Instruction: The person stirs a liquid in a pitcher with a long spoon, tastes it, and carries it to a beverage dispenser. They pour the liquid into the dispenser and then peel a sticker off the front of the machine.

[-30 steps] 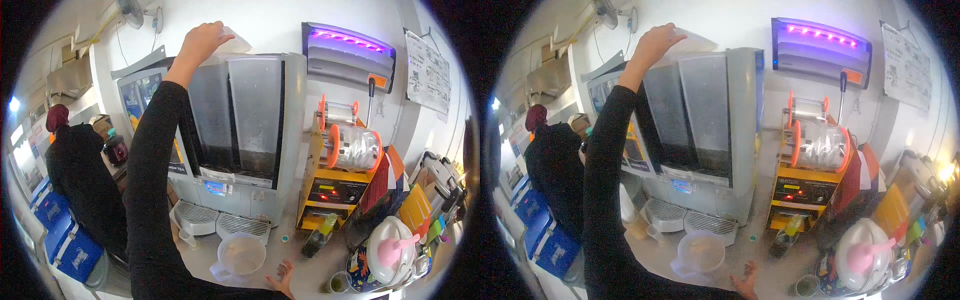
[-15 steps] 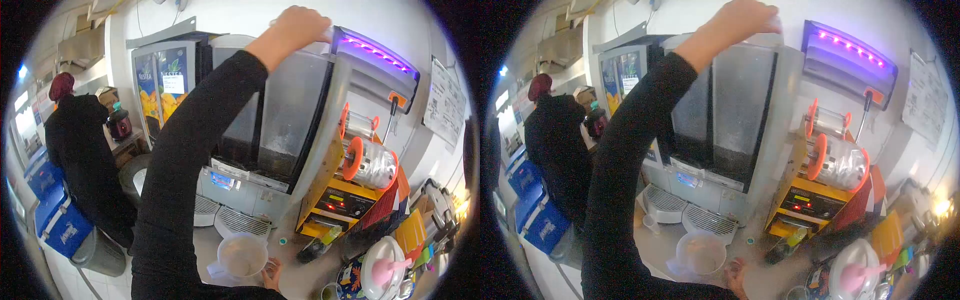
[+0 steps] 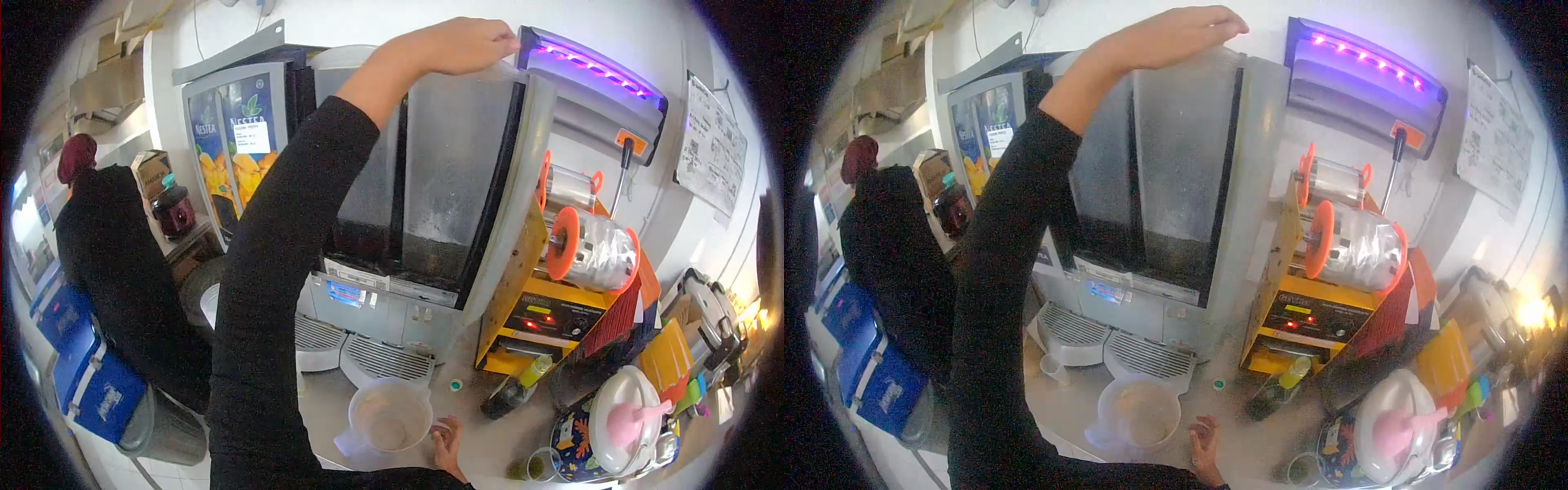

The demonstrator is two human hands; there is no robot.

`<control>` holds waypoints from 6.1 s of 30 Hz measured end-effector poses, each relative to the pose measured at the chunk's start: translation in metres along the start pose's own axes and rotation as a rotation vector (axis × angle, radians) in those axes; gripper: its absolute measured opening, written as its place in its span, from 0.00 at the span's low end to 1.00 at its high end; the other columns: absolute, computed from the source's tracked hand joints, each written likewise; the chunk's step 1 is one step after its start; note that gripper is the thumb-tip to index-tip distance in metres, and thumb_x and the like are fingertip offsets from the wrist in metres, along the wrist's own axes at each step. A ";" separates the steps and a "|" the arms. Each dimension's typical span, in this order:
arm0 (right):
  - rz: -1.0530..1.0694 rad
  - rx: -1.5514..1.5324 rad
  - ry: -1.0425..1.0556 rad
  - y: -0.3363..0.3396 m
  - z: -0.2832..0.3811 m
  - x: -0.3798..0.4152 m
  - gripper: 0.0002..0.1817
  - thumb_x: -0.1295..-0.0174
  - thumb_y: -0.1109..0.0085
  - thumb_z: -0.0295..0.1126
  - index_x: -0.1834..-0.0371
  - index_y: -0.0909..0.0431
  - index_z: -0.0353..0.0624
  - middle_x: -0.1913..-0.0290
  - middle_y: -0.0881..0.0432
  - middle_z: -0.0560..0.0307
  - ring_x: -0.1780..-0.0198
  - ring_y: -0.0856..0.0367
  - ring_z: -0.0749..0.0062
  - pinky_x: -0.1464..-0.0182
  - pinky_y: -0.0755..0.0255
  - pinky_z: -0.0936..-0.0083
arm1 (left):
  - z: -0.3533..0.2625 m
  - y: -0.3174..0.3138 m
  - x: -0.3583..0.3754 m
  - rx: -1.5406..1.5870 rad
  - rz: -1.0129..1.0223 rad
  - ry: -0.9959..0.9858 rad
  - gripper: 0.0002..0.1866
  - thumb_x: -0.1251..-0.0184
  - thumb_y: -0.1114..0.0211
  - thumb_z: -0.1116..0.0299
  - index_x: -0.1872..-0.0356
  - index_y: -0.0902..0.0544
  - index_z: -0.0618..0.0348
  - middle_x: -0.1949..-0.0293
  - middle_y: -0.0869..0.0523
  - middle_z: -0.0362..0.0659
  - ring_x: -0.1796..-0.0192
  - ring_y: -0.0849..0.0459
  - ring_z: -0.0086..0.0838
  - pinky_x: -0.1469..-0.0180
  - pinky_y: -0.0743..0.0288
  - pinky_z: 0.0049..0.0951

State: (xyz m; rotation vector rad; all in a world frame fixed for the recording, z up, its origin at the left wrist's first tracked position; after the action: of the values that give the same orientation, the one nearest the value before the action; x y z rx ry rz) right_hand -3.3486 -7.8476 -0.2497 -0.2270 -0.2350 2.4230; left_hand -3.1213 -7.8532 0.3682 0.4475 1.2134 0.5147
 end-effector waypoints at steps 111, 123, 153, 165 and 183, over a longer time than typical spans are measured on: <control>-0.321 0.565 0.759 -0.090 0.253 -0.130 0.21 0.60 0.30 0.36 0.85 0.37 0.41 0.87 0.36 0.63 0.84 0.41 0.85 0.82 0.43 0.86 | -0.081 0.020 0.138 -0.310 -0.598 0.369 0.15 0.48 0.42 0.70 0.57 0.28 0.62 0.59 0.28 0.49 0.56 0.31 0.41 0.53 0.38 0.35; -0.282 0.557 0.676 -0.087 0.251 -0.136 0.20 0.59 0.30 0.37 0.86 0.35 0.40 0.87 0.33 0.61 0.84 0.37 0.84 0.81 0.39 0.84 | -0.086 0.008 0.133 -0.308 -0.613 0.410 0.11 0.49 0.43 0.73 0.62 0.27 0.62 0.62 0.27 0.48 0.60 0.28 0.38 0.57 0.34 0.33; -0.229 0.376 0.738 -0.085 0.250 -0.139 0.20 0.59 0.30 0.28 0.86 0.38 0.40 0.89 0.38 0.65 0.85 0.44 0.89 0.83 0.47 0.88 | -0.085 -0.010 0.138 0.020 -0.814 0.830 0.16 0.50 0.41 0.74 0.58 0.25 0.67 0.64 0.25 0.44 0.68 0.26 0.24 0.66 0.30 0.22; -0.249 0.394 0.710 -0.085 0.251 -0.137 0.19 0.60 0.30 0.33 0.84 0.35 0.41 0.89 0.35 0.62 0.85 0.37 0.84 0.82 0.42 0.85 | -0.081 -0.001 0.144 0.079 -0.847 0.809 0.11 0.51 0.39 0.71 0.65 0.24 0.63 0.67 0.26 0.43 0.68 0.27 0.27 0.64 0.32 0.25; -0.223 0.372 0.674 -0.083 0.245 -0.140 0.18 0.60 0.30 0.32 0.84 0.35 0.41 0.89 0.35 0.61 0.85 0.36 0.82 0.81 0.41 0.85 | -0.093 -0.012 0.122 -0.393 -0.820 0.688 0.09 0.48 0.42 0.71 0.66 0.26 0.62 0.69 0.25 0.46 0.67 0.25 0.38 0.66 0.32 0.32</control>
State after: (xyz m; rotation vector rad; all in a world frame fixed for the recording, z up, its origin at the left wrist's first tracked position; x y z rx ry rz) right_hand -3.2463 -7.9032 0.0204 -0.7736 0.4632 1.9890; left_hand -3.1762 -7.7862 0.2418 -0.6120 1.7578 0.1688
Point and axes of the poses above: each hand's wrist, its own x-axis away from the middle knuckle, its own y-axis out of the back of the hand, z = x × y, the point moved 5 cm from there along -x, towards the middle knuckle
